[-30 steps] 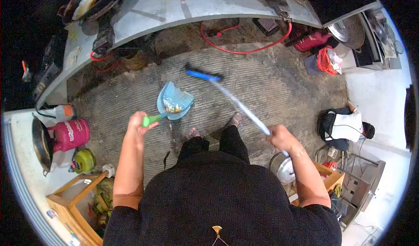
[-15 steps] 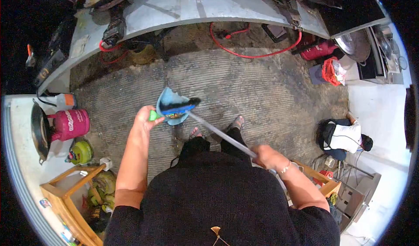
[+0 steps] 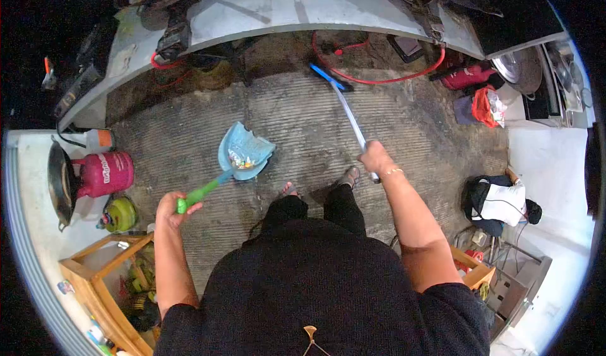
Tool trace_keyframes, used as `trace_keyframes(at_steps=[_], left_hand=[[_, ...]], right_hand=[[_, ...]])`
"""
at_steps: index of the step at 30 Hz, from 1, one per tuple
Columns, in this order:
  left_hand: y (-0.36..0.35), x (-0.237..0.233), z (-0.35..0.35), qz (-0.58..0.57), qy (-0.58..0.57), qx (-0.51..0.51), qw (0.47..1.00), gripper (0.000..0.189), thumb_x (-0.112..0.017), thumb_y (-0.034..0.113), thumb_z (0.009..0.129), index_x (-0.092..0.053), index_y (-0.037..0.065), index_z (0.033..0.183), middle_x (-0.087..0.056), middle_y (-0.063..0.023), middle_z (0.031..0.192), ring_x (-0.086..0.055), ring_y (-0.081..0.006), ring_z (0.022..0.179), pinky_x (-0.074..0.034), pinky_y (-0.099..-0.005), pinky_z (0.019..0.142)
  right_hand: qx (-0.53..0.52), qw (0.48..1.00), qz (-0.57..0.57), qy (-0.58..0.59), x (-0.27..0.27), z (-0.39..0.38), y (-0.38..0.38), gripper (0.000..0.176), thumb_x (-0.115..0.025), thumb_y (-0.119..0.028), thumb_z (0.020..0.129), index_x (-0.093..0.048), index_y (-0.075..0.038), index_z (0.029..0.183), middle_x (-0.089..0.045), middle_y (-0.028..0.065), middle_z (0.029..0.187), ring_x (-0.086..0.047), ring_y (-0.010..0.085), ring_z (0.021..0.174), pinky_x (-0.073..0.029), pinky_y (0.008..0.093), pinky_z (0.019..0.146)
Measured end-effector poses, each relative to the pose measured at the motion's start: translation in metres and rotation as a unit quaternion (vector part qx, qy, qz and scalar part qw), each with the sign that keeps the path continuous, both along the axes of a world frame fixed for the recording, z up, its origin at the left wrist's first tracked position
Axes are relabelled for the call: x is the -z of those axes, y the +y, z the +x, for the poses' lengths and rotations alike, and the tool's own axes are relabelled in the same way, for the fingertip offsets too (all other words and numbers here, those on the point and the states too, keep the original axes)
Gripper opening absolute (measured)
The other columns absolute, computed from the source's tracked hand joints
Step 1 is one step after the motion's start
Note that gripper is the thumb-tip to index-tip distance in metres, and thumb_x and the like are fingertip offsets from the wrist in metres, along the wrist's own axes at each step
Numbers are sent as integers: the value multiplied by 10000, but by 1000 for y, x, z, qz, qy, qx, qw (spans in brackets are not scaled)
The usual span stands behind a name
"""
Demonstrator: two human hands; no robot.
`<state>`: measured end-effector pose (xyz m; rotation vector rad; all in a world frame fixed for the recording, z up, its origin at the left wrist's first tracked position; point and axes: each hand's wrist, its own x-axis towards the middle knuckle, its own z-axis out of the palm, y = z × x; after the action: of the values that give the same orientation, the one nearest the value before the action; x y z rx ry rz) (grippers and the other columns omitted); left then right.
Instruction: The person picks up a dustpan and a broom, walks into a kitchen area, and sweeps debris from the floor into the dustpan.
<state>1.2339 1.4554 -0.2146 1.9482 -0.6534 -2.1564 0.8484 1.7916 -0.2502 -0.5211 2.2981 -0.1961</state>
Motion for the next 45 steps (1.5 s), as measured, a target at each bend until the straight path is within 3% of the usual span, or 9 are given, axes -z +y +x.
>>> trace_keyframes(at_steps=[7,12,15,17,23,26,30,35,45], left_hand=[[-9,51,44,-3,0,51,999,224,-415,6,688,-364,-60,896,-439,-217,915,-519,-392,801,-523,-505,624],[-29,55,23,18,-25,14,999,209,-427,39,690,-375,-25,881,-436,-204,881,-525,-393,792,-531,-489,607],[-33,43,14,-1,-39,28,999,210,-435,57,691,-372,-14,878,-425,-203,892,-526,-385,782,-534,-481,595],[-42,51,28,-6,-31,31,999,213,-439,64,694,-375,-16,881,-427,-199,879,-526,-375,770,-534,-480,596],[-30,43,27,11,-58,24,998,208,-465,73,703,-407,-12,883,-442,-156,807,-523,-327,709,-537,-454,578],[-34,62,38,31,-37,44,998,180,-475,71,705,-428,-8,859,-458,-143,785,-530,-304,705,-542,-415,567],[-42,66,37,71,-40,95,992,166,-468,94,719,-432,-31,821,-497,-168,776,-555,-285,663,-536,-310,500],[-31,39,27,106,-41,95,989,248,-433,138,705,-403,-58,854,-511,-186,789,-555,-260,606,-443,-224,372],[-6,26,4,93,1,141,986,218,-439,110,687,-421,-31,853,-525,-184,793,-555,-231,587,-394,-218,347]], right_hand=[[-120,982,99,-105,-23,86,7,226,-525,-101,708,-522,63,864,-563,262,821,-557,370,817,-457,396,705],[-234,945,-52,-223,-54,85,25,238,-572,-147,711,-562,-1,900,-585,167,719,-580,268,647,-455,355,588],[-100,940,7,-327,-114,75,3,214,-598,-111,698,-547,11,867,-542,107,617,-533,160,509,-442,296,460],[-78,942,4,-328,-122,69,3,203,-595,-89,705,-553,-10,887,-531,67,611,-511,108,467,-421,260,404],[-118,990,-30,-66,-58,63,3,202,-547,-93,685,-577,17,851,-590,214,814,-581,335,787,-457,397,721],[-114,987,90,-71,-39,73,-21,211,-517,-66,673,-581,23,854,-589,219,857,-579,329,829,-454,388,739],[-205,975,1,-89,-49,81,8,200,-511,-71,689,-575,17,857,-606,189,767,-608,290,693,-481,365,648],[-17,935,-37,-353,-103,73,58,304,-589,-109,675,-562,-12,961,-537,70,596,-491,127,423,-427,269,414],[114,968,-8,-223,-209,50,159,240,-553,-85,681,-560,24,894,-544,71,577,-512,125,444,-427,274,422]])
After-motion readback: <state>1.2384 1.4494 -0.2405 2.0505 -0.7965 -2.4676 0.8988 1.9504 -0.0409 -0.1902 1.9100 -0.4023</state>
